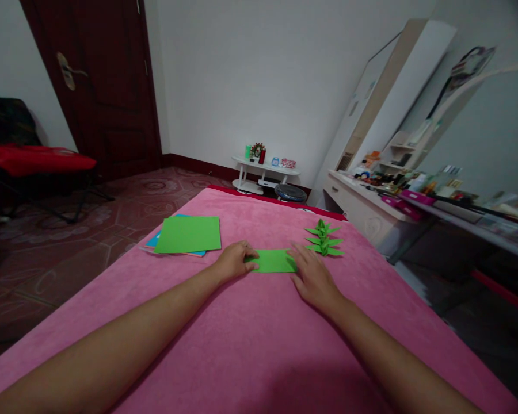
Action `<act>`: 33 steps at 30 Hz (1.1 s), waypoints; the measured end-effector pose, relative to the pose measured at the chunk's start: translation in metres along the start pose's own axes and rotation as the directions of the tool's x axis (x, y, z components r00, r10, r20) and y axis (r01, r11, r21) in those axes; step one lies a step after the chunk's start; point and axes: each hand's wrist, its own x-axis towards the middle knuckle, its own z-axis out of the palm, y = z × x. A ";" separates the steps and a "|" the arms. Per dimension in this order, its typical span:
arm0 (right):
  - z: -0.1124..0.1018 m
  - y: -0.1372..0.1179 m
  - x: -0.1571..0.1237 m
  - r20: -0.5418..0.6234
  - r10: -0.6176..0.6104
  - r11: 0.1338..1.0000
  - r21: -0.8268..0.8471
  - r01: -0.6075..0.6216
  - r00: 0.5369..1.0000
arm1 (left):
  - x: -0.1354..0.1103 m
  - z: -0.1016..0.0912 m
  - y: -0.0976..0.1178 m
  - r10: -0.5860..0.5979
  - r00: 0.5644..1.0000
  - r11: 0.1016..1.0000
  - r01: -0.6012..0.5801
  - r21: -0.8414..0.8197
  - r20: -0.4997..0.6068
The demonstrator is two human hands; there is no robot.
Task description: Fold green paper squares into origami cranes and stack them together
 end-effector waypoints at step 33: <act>0.004 -0.041 0.007 -0.316 -0.148 0.969 0.141 0.201 0.937 | -0.018 -0.019 0.052 0.438 0.899 0.802 -0.385 0.458 -0.013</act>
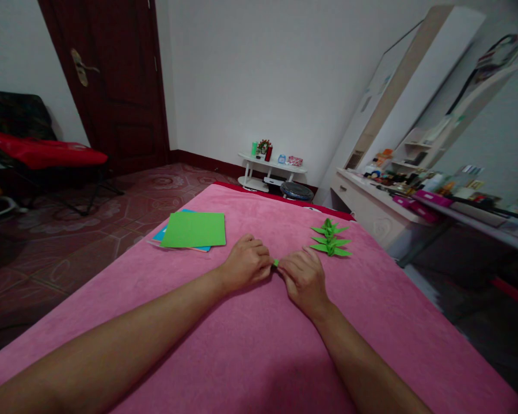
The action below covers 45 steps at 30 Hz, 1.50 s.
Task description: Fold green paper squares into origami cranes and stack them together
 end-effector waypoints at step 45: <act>0.003 0.006 -0.002 0.389 0.826 -0.145 0.846 -0.513 0.408 | -0.002 0.014 -0.028 -0.556 0.679 0.102 0.628 -0.772 0.479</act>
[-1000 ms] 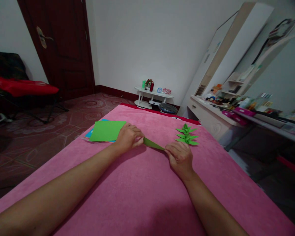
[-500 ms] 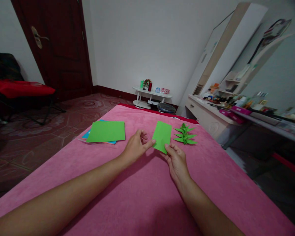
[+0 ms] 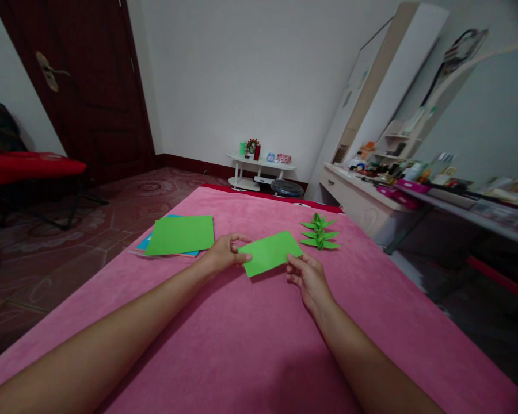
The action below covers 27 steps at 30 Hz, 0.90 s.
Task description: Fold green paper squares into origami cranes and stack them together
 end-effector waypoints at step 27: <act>-0.026 0.011 0.024 -0.055 -0.126 0.955 -0.277 0.106 0.990 | -0.046 0.043 0.008 0.397 0.779 0.094 -0.560 0.823 0.485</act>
